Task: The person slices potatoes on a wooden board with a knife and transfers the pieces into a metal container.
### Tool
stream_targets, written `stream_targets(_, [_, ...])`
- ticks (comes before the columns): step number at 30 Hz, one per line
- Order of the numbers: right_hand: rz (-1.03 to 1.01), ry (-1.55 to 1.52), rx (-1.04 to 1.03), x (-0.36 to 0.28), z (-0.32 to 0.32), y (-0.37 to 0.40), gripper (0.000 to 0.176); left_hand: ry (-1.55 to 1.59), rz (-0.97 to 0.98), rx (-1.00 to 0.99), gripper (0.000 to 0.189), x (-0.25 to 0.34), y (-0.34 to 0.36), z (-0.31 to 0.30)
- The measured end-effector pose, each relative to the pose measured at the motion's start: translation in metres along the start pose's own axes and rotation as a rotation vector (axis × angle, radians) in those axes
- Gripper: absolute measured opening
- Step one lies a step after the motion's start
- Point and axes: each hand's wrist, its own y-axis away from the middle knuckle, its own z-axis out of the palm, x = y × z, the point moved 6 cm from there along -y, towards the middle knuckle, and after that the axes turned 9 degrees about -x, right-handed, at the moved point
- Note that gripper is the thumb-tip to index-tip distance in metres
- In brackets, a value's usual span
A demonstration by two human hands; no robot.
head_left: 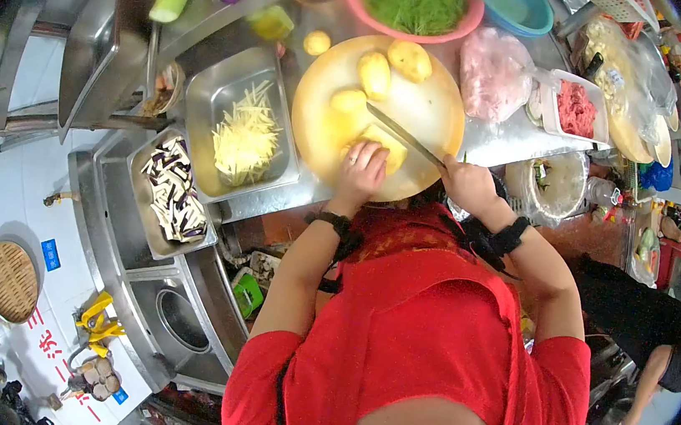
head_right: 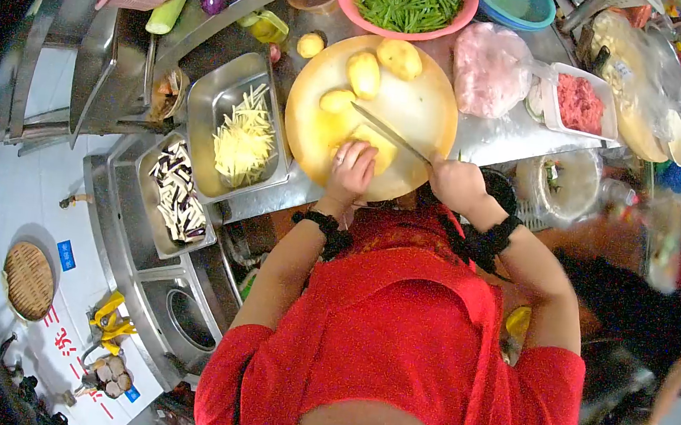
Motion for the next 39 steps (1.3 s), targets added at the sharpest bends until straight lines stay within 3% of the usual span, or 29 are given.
stream_targets(5, [0.019,0.051,-0.051,0.003,0.031,-0.01,0.02,-0.027,0.025,0.002,0.023,0.001,-0.005,-0.004])
stream_targets(11, [-0.032,0.027,-0.057,-0.009,0.0,0.003,0.02,0.013,-0.015,0.0,0.025,0.001,0.001,0.002])
stream_targets(14, [-0.008,0.023,-0.09,0.0,0.036,-0.008,0.02,-0.02,-0.011,-0.001,0.022,0.002,0.0,-0.002])
stream_targets(21, [-0.016,0.01,-0.075,-0.004,0.004,0.001,0.024,0.004,-0.034,-0.018,0.024,-0.001,0.001,0.003])
stream_targets(24, [-0.011,0.043,-0.063,-0.002,0.031,-0.007,0.026,-0.005,-0.03,-0.019,0.024,0.001,0.004,0.002])
stream_targets(31, [-0.039,0.033,-0.061,-0.007,0.001,0.004,0.025,-0.009,-0.028,-0.022,0.025,-0.002,0.0,0.003])
stream_targets(34, [-0.018,0.044,-0.043,-0.005,0.034,-0.008,0.025,-0.016,-0.021,-0.023,0.024,0.001,0.004,0.003])
stream_targets(39, [0.002,0.036,-0.068,0.0,0.009,-0.008,0.025,-0.024,0.002,-0.004,0.021,0.003,-0.001,-0.001])
